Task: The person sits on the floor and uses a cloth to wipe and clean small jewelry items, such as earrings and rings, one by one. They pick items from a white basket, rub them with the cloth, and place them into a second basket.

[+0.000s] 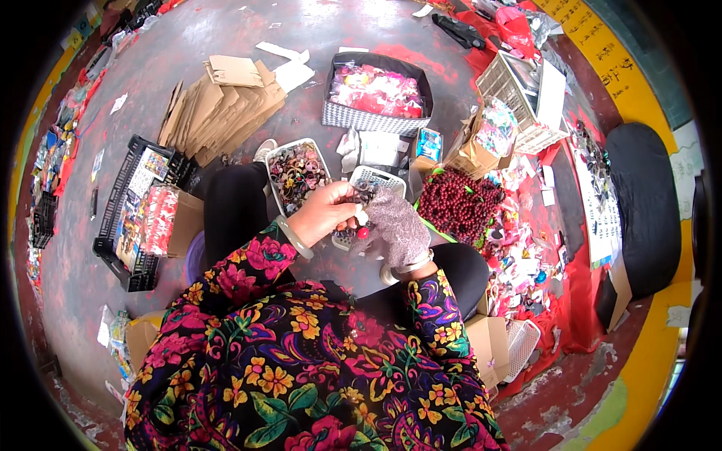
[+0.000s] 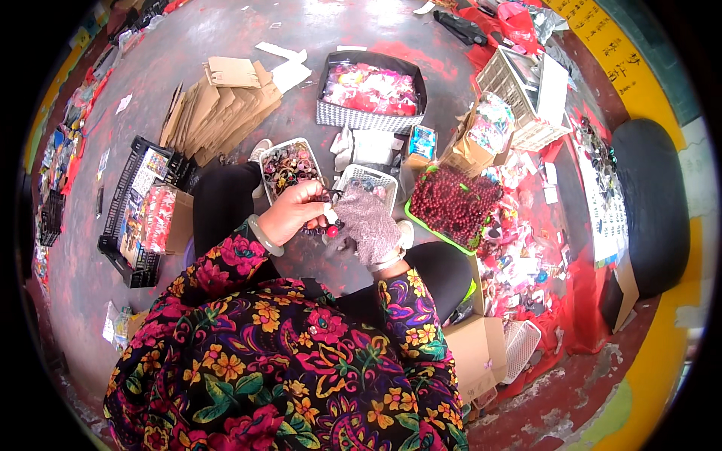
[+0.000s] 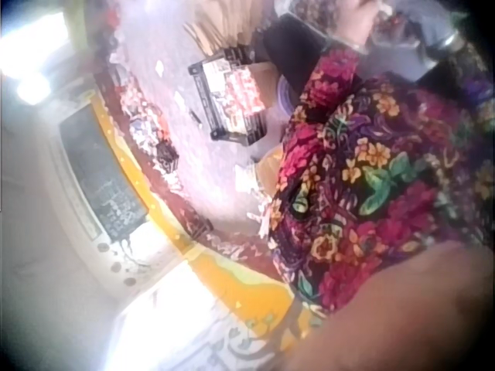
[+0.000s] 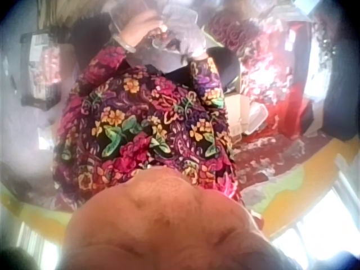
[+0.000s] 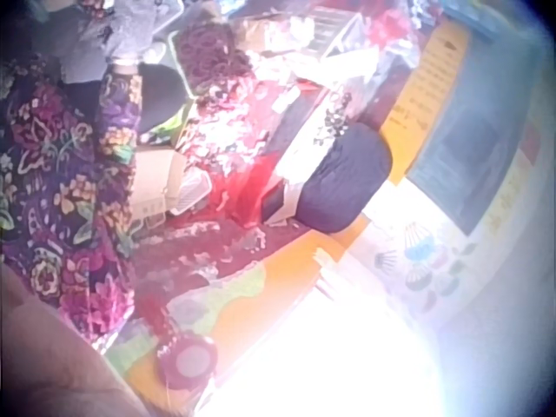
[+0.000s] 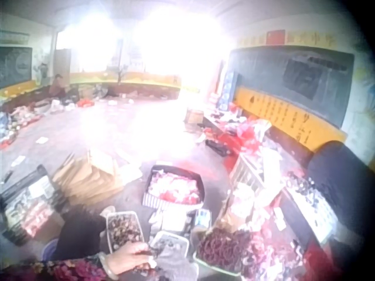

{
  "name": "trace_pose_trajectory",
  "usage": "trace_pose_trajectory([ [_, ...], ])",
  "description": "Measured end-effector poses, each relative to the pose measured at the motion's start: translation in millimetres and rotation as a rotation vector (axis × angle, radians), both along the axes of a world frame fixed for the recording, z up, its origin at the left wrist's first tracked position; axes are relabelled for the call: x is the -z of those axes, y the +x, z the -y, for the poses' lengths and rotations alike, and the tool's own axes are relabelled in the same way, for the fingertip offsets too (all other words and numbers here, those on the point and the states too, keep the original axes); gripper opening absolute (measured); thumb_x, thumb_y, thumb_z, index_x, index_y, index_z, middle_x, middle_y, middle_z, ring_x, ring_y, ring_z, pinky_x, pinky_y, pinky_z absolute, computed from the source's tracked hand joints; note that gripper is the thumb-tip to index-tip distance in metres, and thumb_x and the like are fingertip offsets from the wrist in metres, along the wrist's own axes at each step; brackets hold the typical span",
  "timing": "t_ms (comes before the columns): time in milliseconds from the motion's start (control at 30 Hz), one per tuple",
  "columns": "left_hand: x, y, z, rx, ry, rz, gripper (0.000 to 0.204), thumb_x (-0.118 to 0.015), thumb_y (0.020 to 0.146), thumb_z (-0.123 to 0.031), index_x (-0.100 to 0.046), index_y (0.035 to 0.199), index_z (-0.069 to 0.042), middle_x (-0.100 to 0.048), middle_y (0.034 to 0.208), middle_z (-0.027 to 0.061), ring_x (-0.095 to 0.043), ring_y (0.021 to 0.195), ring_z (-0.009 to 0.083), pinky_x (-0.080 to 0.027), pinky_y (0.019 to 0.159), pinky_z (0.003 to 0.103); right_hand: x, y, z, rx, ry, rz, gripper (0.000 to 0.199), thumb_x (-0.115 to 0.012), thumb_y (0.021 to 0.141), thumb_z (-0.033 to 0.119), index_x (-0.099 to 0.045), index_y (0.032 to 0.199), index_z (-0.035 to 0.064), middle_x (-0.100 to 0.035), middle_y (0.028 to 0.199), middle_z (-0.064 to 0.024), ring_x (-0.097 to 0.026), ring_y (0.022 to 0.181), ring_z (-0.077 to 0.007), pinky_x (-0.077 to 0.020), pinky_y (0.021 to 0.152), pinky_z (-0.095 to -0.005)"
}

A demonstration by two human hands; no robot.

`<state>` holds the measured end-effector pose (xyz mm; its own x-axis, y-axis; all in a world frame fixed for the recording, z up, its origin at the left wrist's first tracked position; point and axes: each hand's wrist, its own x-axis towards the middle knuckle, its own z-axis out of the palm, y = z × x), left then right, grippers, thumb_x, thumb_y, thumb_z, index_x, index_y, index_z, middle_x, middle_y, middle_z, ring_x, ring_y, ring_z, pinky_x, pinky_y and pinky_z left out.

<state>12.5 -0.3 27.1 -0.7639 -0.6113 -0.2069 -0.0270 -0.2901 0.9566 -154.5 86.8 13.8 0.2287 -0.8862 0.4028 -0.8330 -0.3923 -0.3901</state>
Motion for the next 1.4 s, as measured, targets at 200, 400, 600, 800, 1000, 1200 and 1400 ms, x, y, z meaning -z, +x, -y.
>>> trace_pose_trajectory([
  [200,5,-3,-5,-0.020,0.086,-0.037,0.010,-0.049,0.083,-0.007,-0.050,0.091,-0.002,-0.055,0.076,0.0016,-0.048,0.057,0.0042,-0.038,0.048,0.017,-7,7,-1,0.090,0.021,0.036,0.031,-0.057,0.066,0.015,-0.058,0.097,0.0102,-0.056,0.094,-0.0119,-0.053,0.093,-0.0301,-0.0355,0.088,-0.0442],
  [400,-3,-9,-7,-0.114,0.346,0.023,0.009,-0.050,0.087,-0.015,-0.053,0.088,-0.007,-0.050,0.073,-0.0038,-0.043,0.053,0.0015,-0.029,0.037,0.016,8,-5,-3,-0.098,-0.045,0.061,0.034,-0.052,0.072,0.013,-0.055,0.106,0.0105,-0.056,0.105,-0.0092,-0.052,0.100,-0.0264,-0.0388,0.088,-0.0379],
  [600,5,-7,-8,-0.263,0.325,-0.093,0.005,-0.052,0.086,-0.013,-0.054,0.088,-0.008,-0.052,0.075,-0.0034,-0.044,0.056,0.0015,-0.027,0.038,0.014,9,5,-1,-0.081,0.281,0.600,0.025,-0.048,0.081,0.008,-0.056,0.105,0.0046,-0.058,0.102,-0.0093,-0.055,0.094,-0.0230,-0.0431,0.081,-0.0288],
  [800,10,-8,-10,-0.310,0.359,-0.281,0.008,-0.052,0.087,-0.016,-0.053,0.088,-0.008,-0.056,0.079,0.0010,-0.046,0.059,0.0034,-0.029,0.041,0.015,54,13,-3,-0.029,0.414,1.521,0.028,-0.043,0.087,0.011,-0.049,0.112,-0.0001,-0.055,0.107,-0.0084,-0.054,0.095,-0.0174,-0.0418,0.084,-0.0262],
  [1000,9,-2,-8,-0.211,0.352,-0.496,0.008,-0.049,0.086,-0.013,-0.051,0.087,-0.006,-0.055,0.079,0.0063,-0.047,0.061,0.0071,-0.031,0.047,0.017,-17,14,4,0.006,0.634,0.824,0.030,-0.037,0.087,0.015,-0.044,0.112,-0.0014,-0.054,0.103,-0.0100,-0.053,0.093,-0.0221,-0.0413,0.083,-0.0290],
  [1200,15,-4,-7,-0.284,0.353,-0.311,0.008,-0.053,0.083,-0.012,-0.053,0.079,-0.005,-0.054,0.075,0.0022,-0.046,0.063,0.0080,-0.034,0.055,0.019,-2,6,1,0.083,-0.052,0.217,0.022,-0.049,0.076,0.009,-0.054,0.097,0.0031,-0.054,0.094,-0.0142,-0.052,0.089,-0.0292,-0.0417,0.076,-0.0364],
  [1400,16,-11,-14,-0.251,0.336,-0.199,0.012,-0.057,0.082,-0.007,-0.056,0.094,-0.003,-0.058,0.081,0.0011,-0.048,0.066,0.0068,-0.036,0.057,0.020,-7,5,5,0.124,-0.088,0.096,0.027,-0.056,0.067,0.011,-0.055,0.093,0.0054,-0.053,0.089,-0.0145,-0.050,0.085,-0.0325,-0.0400,0.075,-0.0401],
])
